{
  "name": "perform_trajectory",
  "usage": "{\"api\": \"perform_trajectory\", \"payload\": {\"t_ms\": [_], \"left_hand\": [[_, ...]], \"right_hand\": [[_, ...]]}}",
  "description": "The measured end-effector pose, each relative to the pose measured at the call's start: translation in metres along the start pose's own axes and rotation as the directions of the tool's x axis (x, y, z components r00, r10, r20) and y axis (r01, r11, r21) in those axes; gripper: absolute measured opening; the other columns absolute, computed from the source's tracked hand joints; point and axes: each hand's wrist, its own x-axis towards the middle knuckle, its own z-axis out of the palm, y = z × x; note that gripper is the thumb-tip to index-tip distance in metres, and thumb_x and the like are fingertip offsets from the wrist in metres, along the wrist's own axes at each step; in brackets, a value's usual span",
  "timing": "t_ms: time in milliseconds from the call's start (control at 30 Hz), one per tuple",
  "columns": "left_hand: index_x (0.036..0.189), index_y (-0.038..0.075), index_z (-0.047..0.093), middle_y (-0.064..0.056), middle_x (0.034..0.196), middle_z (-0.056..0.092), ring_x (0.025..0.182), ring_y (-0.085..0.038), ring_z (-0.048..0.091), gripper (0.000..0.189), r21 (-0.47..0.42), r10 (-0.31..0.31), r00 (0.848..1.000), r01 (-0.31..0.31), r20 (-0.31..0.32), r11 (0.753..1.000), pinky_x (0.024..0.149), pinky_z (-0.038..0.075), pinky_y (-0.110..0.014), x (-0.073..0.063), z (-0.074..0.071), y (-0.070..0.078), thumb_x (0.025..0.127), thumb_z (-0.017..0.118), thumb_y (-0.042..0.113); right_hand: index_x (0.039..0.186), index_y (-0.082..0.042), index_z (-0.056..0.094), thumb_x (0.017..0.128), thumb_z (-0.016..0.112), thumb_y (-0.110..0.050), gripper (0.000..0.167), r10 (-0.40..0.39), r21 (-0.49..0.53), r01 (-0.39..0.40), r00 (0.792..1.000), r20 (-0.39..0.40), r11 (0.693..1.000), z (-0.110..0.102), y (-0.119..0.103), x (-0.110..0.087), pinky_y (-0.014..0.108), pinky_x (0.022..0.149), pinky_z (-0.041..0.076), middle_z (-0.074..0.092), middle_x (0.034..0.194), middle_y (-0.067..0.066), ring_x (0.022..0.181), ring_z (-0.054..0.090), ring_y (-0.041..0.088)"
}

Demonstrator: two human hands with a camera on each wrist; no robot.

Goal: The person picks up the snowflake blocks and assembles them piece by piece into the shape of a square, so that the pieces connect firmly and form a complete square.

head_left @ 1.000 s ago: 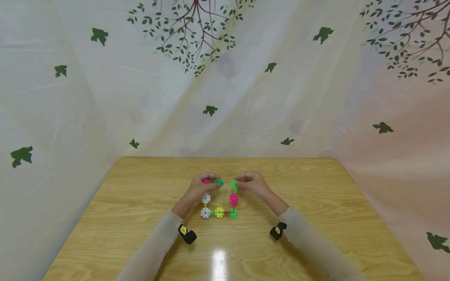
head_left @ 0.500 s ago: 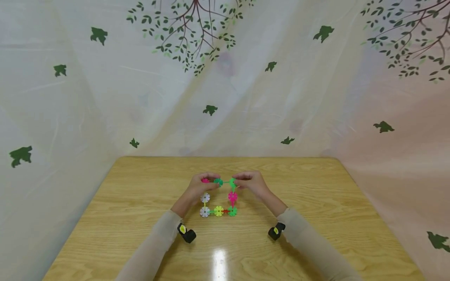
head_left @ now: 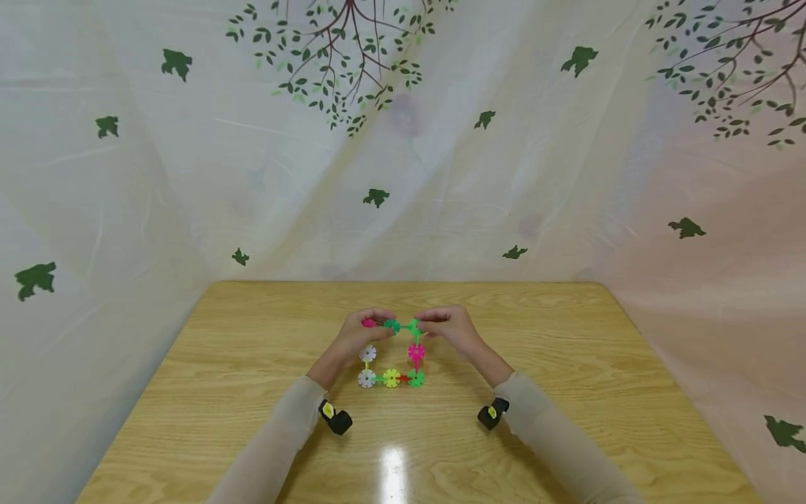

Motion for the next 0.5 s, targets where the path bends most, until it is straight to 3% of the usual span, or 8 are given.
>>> {"api": "perform_trajectory", "payload": {"t_ms": [167, 500], "left_hand": [[0.126, -0.005, 0.065, -0.007, 0.109, 0.065, 0.094, -0.013, 0.055, 0.039, -0.006, -0.006, 1.0, 0.006, 0.004, 1.0, 0.088, 0.053, -0.038, 0.0003, -0.0013, 0.0, 0.09, 0.074, 0.007], [0.125, -0.005, 0.066, -0.007, 0.106, 0.065, 0.097, -0.014, 0.056, 0.039, -0.014, 0.002, 1.0, -0.002, 0.003, 1.0, 0.092, 0.051, -0.038, 0.0016, 0.0009, 0.0002, 0.089, 0.075, 0.006]], "right_hand": [[0.117, 0.012, 0.07, 0.093, 0.071, 0.0, 0.027, -0.003, 0.016, 0.003, 1.0, 0.006, 1.0, -0.0005, 0.0034, 0.0018, 0.056, 0.092, 0.058, 0.074, 0.113, 0.023, 0.082, 0.072, 0.007], [0.114, 0.015, 0.07, 0.091, 0.073, 0.002, 0.026, -0.012, 0.073, 0.015, 0.999, -0.035, 0.997, 0.0019, 0.0062, 0.0029, 0.034, 0.08, 0.063, 0.074, 0.11, 0.024, 0.077, 0.073, 0.007]]}}
